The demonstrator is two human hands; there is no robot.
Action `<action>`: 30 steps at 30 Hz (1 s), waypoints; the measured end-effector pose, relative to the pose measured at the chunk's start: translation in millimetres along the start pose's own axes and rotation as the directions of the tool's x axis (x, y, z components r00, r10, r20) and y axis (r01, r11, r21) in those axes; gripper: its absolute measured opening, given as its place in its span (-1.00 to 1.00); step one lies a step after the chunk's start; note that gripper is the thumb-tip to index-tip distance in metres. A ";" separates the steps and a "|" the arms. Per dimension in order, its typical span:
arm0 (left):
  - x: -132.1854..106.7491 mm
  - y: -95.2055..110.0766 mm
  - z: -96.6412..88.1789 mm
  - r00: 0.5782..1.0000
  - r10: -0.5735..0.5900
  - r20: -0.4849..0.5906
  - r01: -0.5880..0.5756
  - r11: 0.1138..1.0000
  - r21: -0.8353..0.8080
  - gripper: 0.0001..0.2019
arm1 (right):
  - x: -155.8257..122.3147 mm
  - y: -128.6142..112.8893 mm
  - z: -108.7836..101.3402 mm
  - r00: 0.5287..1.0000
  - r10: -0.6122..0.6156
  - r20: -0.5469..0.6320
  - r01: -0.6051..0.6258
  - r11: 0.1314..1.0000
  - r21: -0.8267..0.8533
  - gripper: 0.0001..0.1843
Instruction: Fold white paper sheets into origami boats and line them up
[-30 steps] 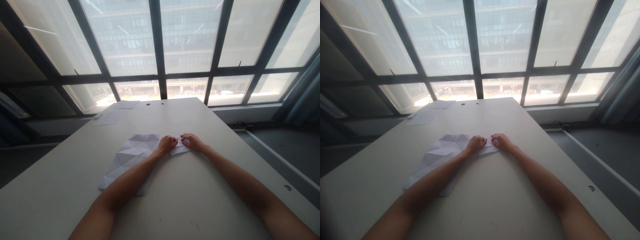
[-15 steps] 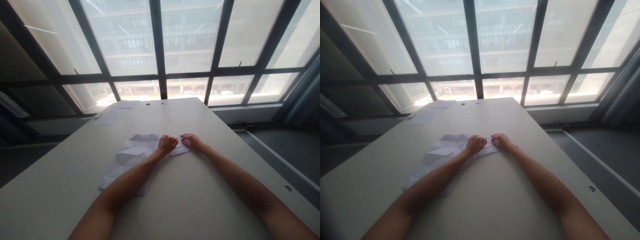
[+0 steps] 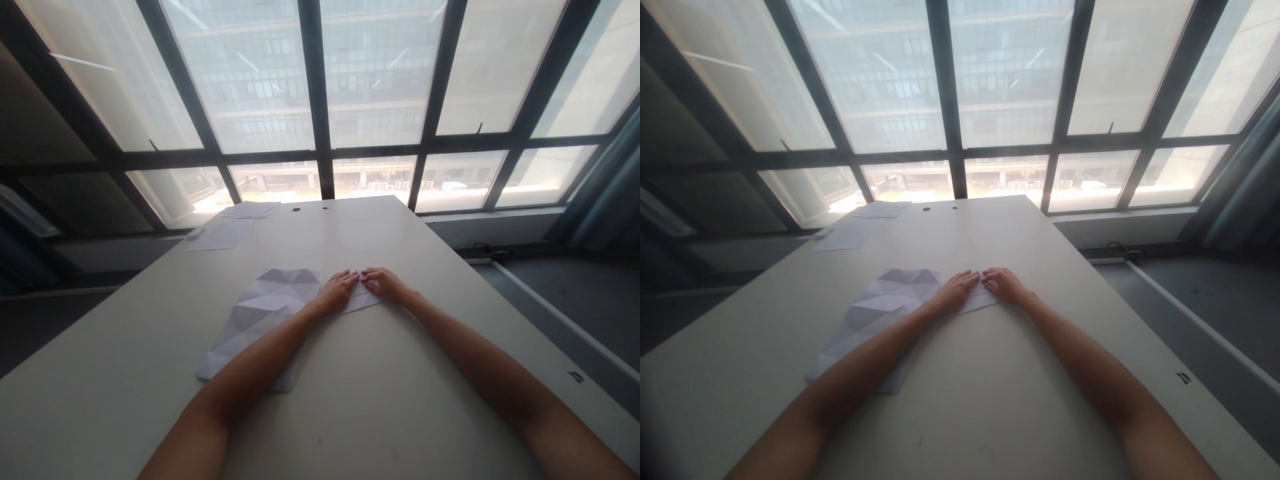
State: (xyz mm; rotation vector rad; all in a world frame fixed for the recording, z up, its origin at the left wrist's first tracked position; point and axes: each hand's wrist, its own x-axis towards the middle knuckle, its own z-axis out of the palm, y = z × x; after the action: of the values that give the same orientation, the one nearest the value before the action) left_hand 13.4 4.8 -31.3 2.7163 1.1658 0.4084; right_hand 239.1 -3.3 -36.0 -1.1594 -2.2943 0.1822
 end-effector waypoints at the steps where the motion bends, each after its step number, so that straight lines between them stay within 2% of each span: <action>1: 0.2 -1.8 1.6 1.000 0.007 0.020 -0.007 1.000 -0.001 -0.46 | -0.2 0.6 0.8 1.000 0.012 0.004 -0.012 1.000 0.004 -0.76; 5: 0.0 -4.1 0.8 0.997 0.037 0.069 -0.036 0.999 -0.008 -0.37 | -0.8 0.3 0.7 0.998 0.059 0.025 -0.059 0.997 0.039 -0.75; 8: 0.7 -1.6 -4.8 0.998 0.020 0.057 -0.018 0.999 -0.034 -0.35 | -0.4 -1.2 -2.3 0.998 0.039 0.045 -0.042 0.997 0.065 -0.76; 14: 0.1 4.7 -9.9 0.998 0.030 -0.057 -0.034 0.997 -0.073 -0.48 | -0.4 -2.4 -4.8 0.998 0.021 0.058 -0.027 0.994 0.107 -0.81; 20: -0.5 3.7 -3.2 0.999 0.002 -0.034 -0.002 1.000 -0.007 -0.52 | -1.1 -5.1 -5.5 0.995 0.059 0.075 -0.066 0.993 0.097 -0.79; 30: -1.4 3.2 -2.6 0.999 0.011 -0.043 -0.011 1.000 -0.009 -0.52 | -3.0 -4.5 -6.0 0.995 0.059 0.084 -0.068 0.991 0.117 -0.79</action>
State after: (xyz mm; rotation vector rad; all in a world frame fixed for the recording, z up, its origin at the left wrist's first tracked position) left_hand 13.9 1.7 -28.3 2.7199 1.1570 0.4742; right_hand 240.5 -9.2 -30.6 -1.1838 -2.2826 0.3913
